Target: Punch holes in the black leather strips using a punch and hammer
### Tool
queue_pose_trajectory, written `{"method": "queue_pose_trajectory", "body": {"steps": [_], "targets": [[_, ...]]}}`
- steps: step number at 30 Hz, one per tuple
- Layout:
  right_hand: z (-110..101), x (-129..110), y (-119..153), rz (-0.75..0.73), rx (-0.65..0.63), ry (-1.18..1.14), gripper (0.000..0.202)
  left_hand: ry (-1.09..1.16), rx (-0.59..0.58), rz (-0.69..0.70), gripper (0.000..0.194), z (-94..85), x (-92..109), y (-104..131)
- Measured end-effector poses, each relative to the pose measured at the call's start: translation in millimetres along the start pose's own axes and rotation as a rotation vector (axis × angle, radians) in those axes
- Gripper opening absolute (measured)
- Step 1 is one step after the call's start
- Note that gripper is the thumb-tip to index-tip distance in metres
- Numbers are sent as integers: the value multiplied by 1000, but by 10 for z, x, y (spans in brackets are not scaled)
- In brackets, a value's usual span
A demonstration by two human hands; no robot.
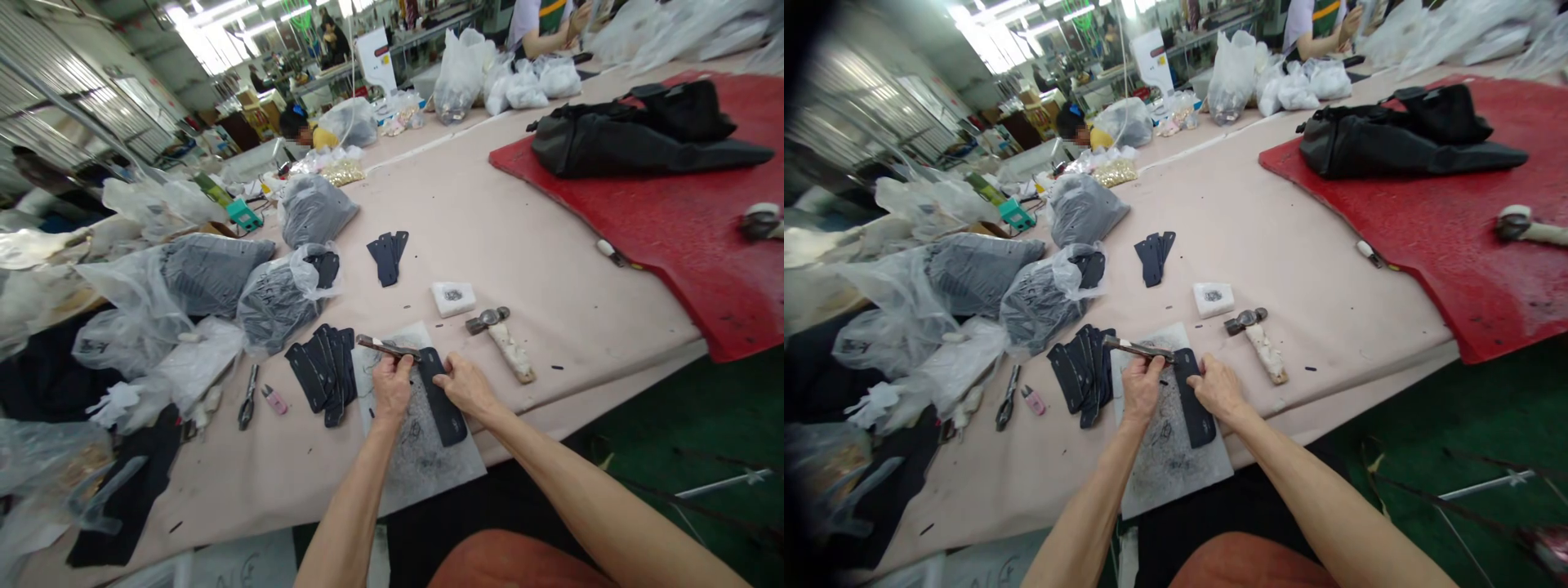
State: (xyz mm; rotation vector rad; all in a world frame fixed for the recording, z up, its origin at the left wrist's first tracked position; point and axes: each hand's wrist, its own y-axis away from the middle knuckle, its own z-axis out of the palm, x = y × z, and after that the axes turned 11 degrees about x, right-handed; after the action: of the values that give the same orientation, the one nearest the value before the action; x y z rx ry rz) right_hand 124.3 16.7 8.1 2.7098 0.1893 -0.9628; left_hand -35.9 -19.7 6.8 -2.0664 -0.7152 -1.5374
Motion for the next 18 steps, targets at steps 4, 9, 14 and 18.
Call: {"method": "queue_pose_trajectory", "body": {"steps": [4, 9, 14, 18], "targets": [[-41, -15, -6, -91, 46, -18, 37, -76, -44, 31, 20, 13, -17, 213], [-90, -61, -175, -320, 26, 45, 41, -172, -18, 10, 17, 26, -48, 221], [-50, -55, -274, -324, -3, 21, 33, -153, -12, -12, 15, 31, -55, 203], [-18, -14, -293, -364, 41, -23, 25, -113, -23, 10, 15, 35, -61, 221]]}}
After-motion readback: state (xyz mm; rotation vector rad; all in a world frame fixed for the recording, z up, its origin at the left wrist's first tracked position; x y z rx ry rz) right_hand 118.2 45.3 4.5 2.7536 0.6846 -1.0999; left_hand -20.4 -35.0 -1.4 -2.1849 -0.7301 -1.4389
